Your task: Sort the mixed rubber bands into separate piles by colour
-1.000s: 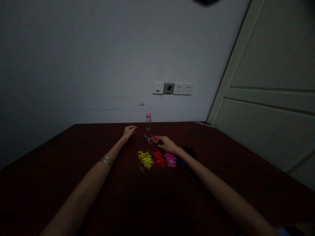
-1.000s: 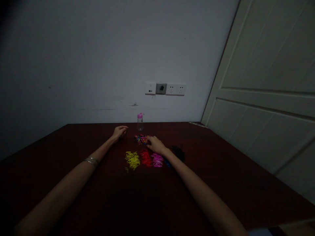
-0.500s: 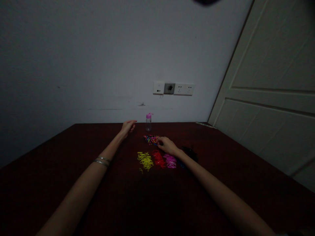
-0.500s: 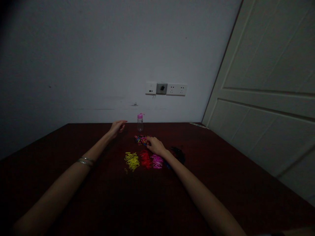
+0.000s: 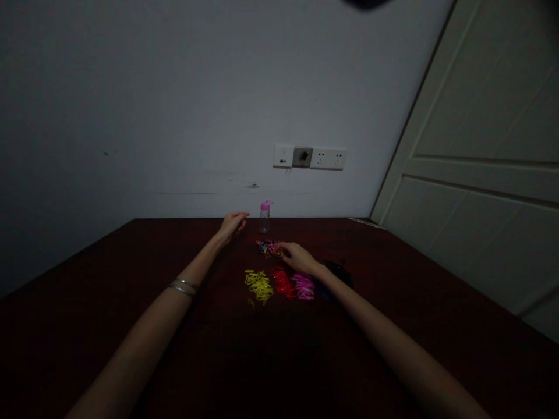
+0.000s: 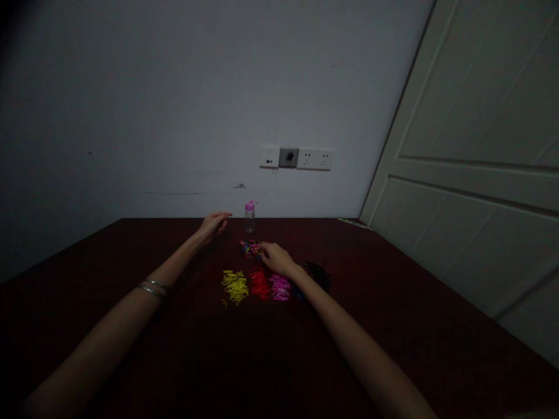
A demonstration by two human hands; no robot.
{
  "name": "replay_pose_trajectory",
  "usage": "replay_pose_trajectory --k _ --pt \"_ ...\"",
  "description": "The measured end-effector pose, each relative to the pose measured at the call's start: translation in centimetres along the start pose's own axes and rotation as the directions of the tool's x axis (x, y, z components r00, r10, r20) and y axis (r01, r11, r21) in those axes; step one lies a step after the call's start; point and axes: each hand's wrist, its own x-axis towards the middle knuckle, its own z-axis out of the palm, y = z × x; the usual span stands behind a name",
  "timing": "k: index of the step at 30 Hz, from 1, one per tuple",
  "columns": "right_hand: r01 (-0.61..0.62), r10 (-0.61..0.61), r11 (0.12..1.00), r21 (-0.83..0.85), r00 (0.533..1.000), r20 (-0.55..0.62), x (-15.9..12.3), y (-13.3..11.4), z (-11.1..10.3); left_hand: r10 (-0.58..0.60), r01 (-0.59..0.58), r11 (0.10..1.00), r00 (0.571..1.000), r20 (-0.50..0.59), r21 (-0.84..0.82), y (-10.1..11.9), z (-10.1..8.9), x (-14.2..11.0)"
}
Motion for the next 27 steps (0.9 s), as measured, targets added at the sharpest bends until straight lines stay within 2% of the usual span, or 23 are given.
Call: replay_pose_trajectory --k 3,5,7,10,12,15,17,22,25,27 --pt "0.004 -0.011 0.998 0.070 0.995 0.103 -0.1 1.1 -2.8 -0.027 0.021 0.994 0.998 0.054 0.105 0.3 0.1 0.1" --pt "-0.044 0.025 0.995 0.090 0.980 0.198 -0.2 2.2 -4.7 -0.060 0.027 0.976 0.987 0.149 0.214 0.5 0.1 -0.1" --pt "-0.124 0.091 0.988 0.091 0.949 0.303 -0.5 3.3 -6.3 -0.081 -0.013 0.946 0.958 0.276 0.323 0.7 0.1 -0.4" --pt "-0.269 0.199 0.960 0.083 0.858 0.474 -0.9 4.5 -7.4 -0.117 -0.095 0.897 0.891 0.439 0.432 0.5 0.4 -0.8" --pt "-0.332 0.227 0.939 0.085 0.787 0.573 -1.1 5.0 -7.5 -0.149 -0.121 0.873 0.856 0.495 0.473 0.1 0.8 -1.0" --pt "-0.394 0.245 0.914 0.093 0.722 0.647 -1.2 5.2 -7.6 -0.145 -0.162 0.849 0.844 0.516 0.503 -0.8 1.4 -0.9" --pt "-0.393 0.236 0.913 0.110 0.727 0.645 -1.2 5.1 -8.0 -0.131 -0.187 0.831 0.849 0.512 0.523 -1.3 1.6 -0.9" --pt "-0.289 0.165 0.943 0.167 0.838 0.520 -1.1 4.5 -9.6 -0.151 -0.267 0.737 0.830 0.536 0.621 -1.7 1.9 -1.1" --pt "-0.250 0.135 0.946 0.209 0.885 0.445 -1.1 3.9 -10.3 -0.155 -0.325 0.661 0.823 0.547 0.676 -1.6 2.2 -1.4" --pt "-0.231 0.120 0.943 0.238 0.907 0.404 -1.0 3.5 -10.3 -0.151 -0.347 0.604 0.834 0.530 0.718 -1.7 2.4 -1.5"
